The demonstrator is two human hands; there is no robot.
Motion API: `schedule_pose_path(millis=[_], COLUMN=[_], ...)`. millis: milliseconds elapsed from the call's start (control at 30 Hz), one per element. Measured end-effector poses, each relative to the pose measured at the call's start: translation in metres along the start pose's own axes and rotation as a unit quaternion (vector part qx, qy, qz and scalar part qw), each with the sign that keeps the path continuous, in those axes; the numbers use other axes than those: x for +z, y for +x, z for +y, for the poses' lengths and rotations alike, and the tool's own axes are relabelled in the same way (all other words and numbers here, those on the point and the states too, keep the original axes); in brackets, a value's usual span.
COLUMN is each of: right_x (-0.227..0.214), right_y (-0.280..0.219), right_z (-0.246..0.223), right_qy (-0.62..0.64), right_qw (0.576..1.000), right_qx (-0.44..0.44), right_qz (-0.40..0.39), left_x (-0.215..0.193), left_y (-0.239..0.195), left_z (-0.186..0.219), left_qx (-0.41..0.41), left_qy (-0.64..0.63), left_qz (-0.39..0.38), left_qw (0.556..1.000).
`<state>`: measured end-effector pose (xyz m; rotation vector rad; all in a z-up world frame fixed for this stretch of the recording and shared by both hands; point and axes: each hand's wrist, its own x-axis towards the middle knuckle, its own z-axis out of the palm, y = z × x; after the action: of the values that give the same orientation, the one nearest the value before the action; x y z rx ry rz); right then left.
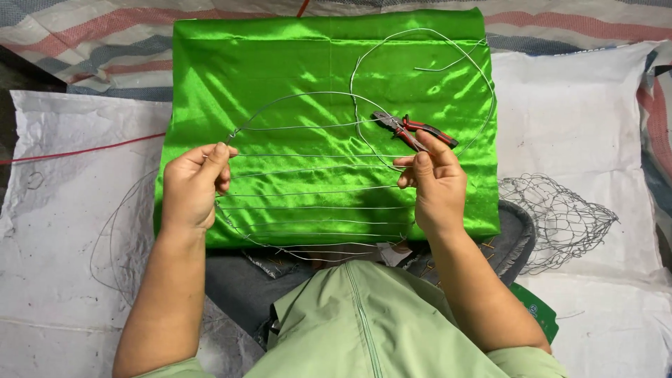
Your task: A person is fabricating a wire frame by manually twisting thin wires around a circular base and using pliers to secure them.
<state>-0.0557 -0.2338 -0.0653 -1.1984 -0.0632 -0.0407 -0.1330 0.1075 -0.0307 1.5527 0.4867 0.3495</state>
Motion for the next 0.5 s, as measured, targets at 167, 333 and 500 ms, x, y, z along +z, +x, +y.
schedule_pose_path(millis=[167,333,500], right_x=[-0.006,-0.002,0.013], right_y=[0.002,0.004,0.005], right_z=[0.012,0.005,-0.006], right_qy=[-0.036,-0.223,-0.285], right_qw=[0.998,0.963,0.933], right_qx=[-0.052,-0.152,-0.216], right_qz=[0.008,-0.002,0.032], left_x=[0.005,0.016,0.021], left_y=[-0.001,-0.008,-0.024], left_z=[-0.011,-0.024,-0.032], left_qx=[-0.008,-0.01,0.009], left_qy=[-0.025,-0.047,-0.052], left_qz=[0.034,0.061,0.098], left_qw=[0.999,0.997,0.994])
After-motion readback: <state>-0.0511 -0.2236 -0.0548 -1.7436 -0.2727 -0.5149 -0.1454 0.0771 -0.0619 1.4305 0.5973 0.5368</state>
